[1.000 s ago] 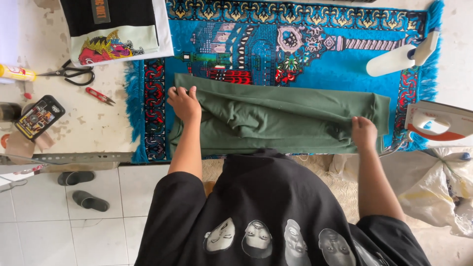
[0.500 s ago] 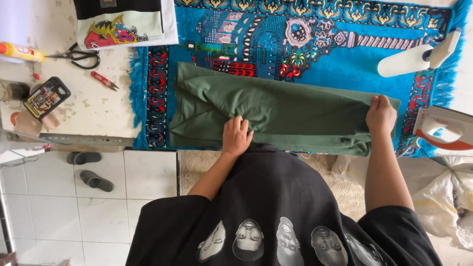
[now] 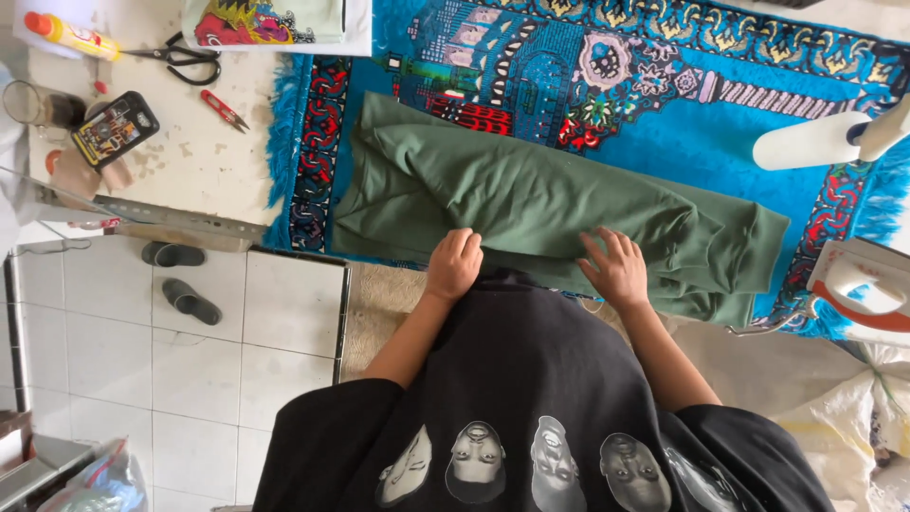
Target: Ironing a green t-shirt to remove wrinkles and then folding it into a neat square.
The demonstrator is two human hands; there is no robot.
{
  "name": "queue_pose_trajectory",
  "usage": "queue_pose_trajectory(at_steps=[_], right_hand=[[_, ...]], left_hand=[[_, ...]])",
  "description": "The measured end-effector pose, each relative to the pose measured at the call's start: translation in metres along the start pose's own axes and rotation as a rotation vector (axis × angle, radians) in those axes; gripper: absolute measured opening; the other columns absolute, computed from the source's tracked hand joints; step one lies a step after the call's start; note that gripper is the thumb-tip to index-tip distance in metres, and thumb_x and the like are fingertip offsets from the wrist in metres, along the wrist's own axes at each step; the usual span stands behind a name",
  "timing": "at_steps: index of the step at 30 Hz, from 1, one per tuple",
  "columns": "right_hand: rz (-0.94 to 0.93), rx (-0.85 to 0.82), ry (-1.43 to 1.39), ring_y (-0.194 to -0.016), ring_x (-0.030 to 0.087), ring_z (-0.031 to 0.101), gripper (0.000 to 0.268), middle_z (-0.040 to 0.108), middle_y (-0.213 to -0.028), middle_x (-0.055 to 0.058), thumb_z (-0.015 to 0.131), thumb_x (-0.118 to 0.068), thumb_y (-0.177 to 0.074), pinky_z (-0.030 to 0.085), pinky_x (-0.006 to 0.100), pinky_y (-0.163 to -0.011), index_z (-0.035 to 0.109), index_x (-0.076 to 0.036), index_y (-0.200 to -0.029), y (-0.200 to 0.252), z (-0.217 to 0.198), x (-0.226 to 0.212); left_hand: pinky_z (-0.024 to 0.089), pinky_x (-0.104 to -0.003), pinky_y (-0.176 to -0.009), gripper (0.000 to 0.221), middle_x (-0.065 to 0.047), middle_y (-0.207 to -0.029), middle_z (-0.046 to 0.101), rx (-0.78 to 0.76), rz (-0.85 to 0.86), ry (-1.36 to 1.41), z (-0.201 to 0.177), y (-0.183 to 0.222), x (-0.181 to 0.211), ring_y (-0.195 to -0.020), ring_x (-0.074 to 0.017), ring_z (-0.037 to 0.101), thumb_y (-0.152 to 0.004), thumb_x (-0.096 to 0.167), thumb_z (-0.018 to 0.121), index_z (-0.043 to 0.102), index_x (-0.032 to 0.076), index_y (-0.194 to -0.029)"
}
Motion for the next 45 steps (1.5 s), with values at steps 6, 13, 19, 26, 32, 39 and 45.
queue_pose_trajectory(at_steps=[6, 13, 19, 26, 32, 39, 45], right_hand=[[-0.120, 0.012, 0.120, -0.090, 0.023, 0.065, 0.029, 0.066, -0.110, 0.005, 0.063, -0.021, -0.091, 0.049, 0.035, -0.071, 0.073, -0.024, -0.118, 0.014, 0.009, 0.007], [-0.229, 0.130, 0.071, -0.079, 0.021, 0.066, 0.026, 0.067, -0.102, 0.006, 0.054, -0.016, -0.096, 0.051, 0.031, -0.065, 0.076, -0.015, -0.110, 0.019, -0.024, -0.005], [-0.124, 0.015, 0.027, -0.094, 0.029, 0.066, 0.035, 0.064, -0.114, 0.010, 0.058, -0.019, -0.096, 0.050, 0.038, -0.074, 0.072, -0.024, -0.126, 0.032, -0.021, 0.001], [0.473, -0.088, 0.167, -0.145, 0.043, 0.040, 0.067, 0.043, -0.160, 0.027, 0.066, -0.039, -0.096, 0.032, 0.058, -0.111, 0.053, -0.014, -0.157, 0.030, -0.045, 0.042], [0.870, -0.612, 0.064, -0.161, 0.035, -0.002, 0.074, 0.006, -0.175, 0.019, 0.031, -0.057, -0.106, 0.005, 0.070, -0.123, 0.019, -0.020, -0.168, 0.043, -0.025, 0.074], [0.787, -0.335, 0.086, -0.157, 0.046, 0.009, 0.089, 0.019, -0.169, 0.031, 0.049, -0.052, -0.096, 0.006, 0.067, -0.122, 0.027, 0.001, -0.165, 0.037, -0.040, 0.066], [0.972, -0.534, 0.056, -0.159, 0.041, 0.000, 0.093, 0.002, -0.172, 0.023, 0.042, -0.060, -0.100, 0.010, 0.066, -0.127, 0.014, 0.000, -0.166, 0.038, -0.022, 0.058]], left_hand=[[0.048, -0.031, -0.054, 0.002, -0.002, -0.085, 0.054, -0.062, -0.049, -0.061, -0.005, 0.017, 0.000, -0.068, -0.0212, 0.058, -0.083, 0.014, 0.057, 0.058, 0.015, -0.085], [0.047, -0.033, -0.054, 0.005, -0.002, -0.078, 0.050, -0.059, -0.033, -0.039, -0.019, 0.008, 0.001, -0.063, -0.0224, 0.054, -0.076, 0.014, 0.057, 0.054, 0.017, -0.076], [0.046, -0.041, -0.059, 0.018, -0.004, -0.074, 0.048, -0.162, -0.077, 0.037, -0.031, -0.005, 0.001, -0.068, -0.0287, 0.055, -0.063, 0.029, 0.063, 0.054, 0.015, -0.072], [0.039, -0.049, -0.100, 0.049, -0.021, -0.124, 0.051, -0.183, -0.117, 0.056, -0.036, -0.049, 0.006, -0.117, -0.0386, 0.050, -0.089, 0.045, 0.059, 0.056, 0.005, -0.118], [0.011, -0.066, -0.122, 0.093, -0.031, -0.168, 0.016, -0.615, -0.335, 0.127, -0.019, -0.041, -0.005, -0.157, -0.0467, 0.010, -0.095, 0.058, 0.060, 0.028, 0.004, -0.163], [0.005, -0.060, -0.126, 0.093, -0.031, -0.166, 0.021, -0.531, -0.452, 0.129, -0.023, -0.057, -0.046, -0.157, -0.0431, 0.017, -0.095, 0.062, 0.052, 0.031, 0.000, -0.160], [0.003, -0.058, -0.128, 0.101, -0.032, -0.167, 0.016, -0.543, -0.520, -0.045, 0.018, -0.073, -0.138, -0.158, -0.0433, 0.011, -0.096, 0.060, 0.062, 0.022, -0.007, -0.160]])
Point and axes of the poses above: each hand's wrist, its own y-axis away from the middle knuckle, its own z-axis out of the palm, x = y × z, the point moved 4 cm from there along -y, towards the middle knuckle
